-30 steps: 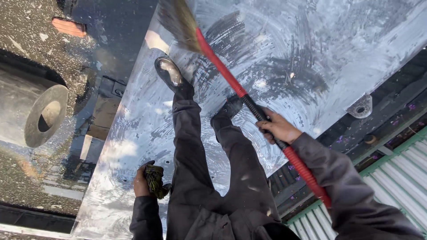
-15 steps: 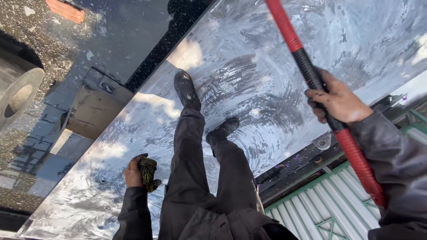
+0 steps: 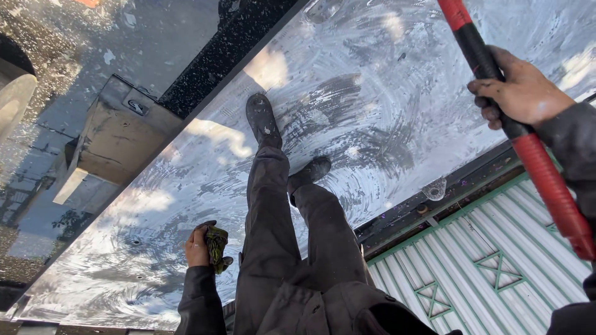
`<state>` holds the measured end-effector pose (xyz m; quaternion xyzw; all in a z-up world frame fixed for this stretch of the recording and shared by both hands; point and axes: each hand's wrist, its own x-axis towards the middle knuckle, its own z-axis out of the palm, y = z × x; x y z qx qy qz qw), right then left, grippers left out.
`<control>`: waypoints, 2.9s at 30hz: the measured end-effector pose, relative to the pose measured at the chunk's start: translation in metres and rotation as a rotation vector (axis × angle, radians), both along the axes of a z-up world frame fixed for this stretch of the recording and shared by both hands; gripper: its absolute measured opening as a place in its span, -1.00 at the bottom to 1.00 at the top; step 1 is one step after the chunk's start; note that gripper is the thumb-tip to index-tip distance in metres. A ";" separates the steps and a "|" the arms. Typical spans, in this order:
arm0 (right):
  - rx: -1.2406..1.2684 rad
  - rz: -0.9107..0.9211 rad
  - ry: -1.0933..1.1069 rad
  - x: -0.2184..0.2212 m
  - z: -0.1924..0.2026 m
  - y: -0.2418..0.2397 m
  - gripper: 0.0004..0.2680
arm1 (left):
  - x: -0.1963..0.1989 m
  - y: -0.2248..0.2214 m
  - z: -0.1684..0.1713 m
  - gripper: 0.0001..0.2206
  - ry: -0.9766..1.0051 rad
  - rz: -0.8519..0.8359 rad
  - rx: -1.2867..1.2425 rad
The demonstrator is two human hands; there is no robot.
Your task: Cleaning and sanding a large metal surface using a broom, a rag, and an angle grinder on a production floor.
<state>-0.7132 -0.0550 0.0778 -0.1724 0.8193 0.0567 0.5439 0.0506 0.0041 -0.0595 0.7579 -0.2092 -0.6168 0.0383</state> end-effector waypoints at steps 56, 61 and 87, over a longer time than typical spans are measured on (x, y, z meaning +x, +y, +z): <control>0.183 -1.265 -0.159 0.346 0.041 0.561 -0.45 | -0.261 -0.099 0.052 -0.69 -0.273 -1.033 -0.157; 0.144 -1.925 -0.104 0.405 -0.045 0.582 -0.72 | -0.312 -0.140 0.025 -0.67 -0.300 -1.306 -0.206; -0.077 -1.631 -0.204 0.229 -0.041 0.299 -0.39 | -0.441 -0.278 -0.004 -0.65 -0.193 -1.512 -0.121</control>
